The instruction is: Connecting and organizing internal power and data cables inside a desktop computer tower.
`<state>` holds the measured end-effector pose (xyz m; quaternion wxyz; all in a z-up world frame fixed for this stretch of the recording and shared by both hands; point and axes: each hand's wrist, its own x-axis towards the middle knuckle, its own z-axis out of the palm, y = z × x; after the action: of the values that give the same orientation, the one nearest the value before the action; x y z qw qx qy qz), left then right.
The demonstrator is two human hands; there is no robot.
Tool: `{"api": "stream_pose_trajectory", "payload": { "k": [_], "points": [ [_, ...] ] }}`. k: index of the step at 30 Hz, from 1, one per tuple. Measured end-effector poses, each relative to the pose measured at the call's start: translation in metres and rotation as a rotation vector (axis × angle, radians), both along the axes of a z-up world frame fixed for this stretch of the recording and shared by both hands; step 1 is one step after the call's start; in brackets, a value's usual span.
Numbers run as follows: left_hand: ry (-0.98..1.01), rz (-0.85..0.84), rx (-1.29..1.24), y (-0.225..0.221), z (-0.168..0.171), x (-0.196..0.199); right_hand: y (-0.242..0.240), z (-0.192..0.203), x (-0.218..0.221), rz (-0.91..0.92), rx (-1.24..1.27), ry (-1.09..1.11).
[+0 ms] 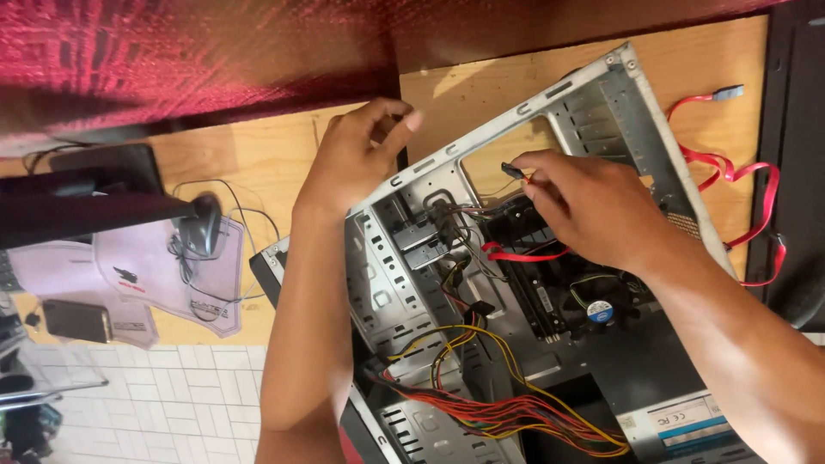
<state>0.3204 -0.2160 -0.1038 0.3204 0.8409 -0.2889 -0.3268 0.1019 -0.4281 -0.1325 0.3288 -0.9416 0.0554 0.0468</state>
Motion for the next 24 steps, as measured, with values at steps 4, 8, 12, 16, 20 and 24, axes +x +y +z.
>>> {"api": "stream_pose_trajectory", "payload": {
  "k": [4,8,12,16,20,24],
  "points": [
    [-0.079,-0.058,0.001,0.005,-0.007,0.003,0.0,0.009,0.001,-0.072,0.27,0.082],
    [-0.117,-0.102,0.002,0.01,-0.005,0.003,0.003,0.011,0.0,-0.052,0.215,0.058],
    [-0.114,-0.114,0.017,0.008,-0.004,0.002,0.01,0.019,0.004,0.185,0.204,0.394],
    [-0.137,-0.113,-0.017,0.01,-0.009,0.003,0.041,0.024,0.006,0.441,0.094,0.806],
    [-0.158,-0.107,-0.042,0.011,-0.012,0.003,0.061,0.014,0.0,0.479,0.083,0.846],
    [-0.16,-0.086,-0.018,0.012,-0.01,0.002,0.076,0.045,0.02,0.527,0.035,1.018]
  ]
}}
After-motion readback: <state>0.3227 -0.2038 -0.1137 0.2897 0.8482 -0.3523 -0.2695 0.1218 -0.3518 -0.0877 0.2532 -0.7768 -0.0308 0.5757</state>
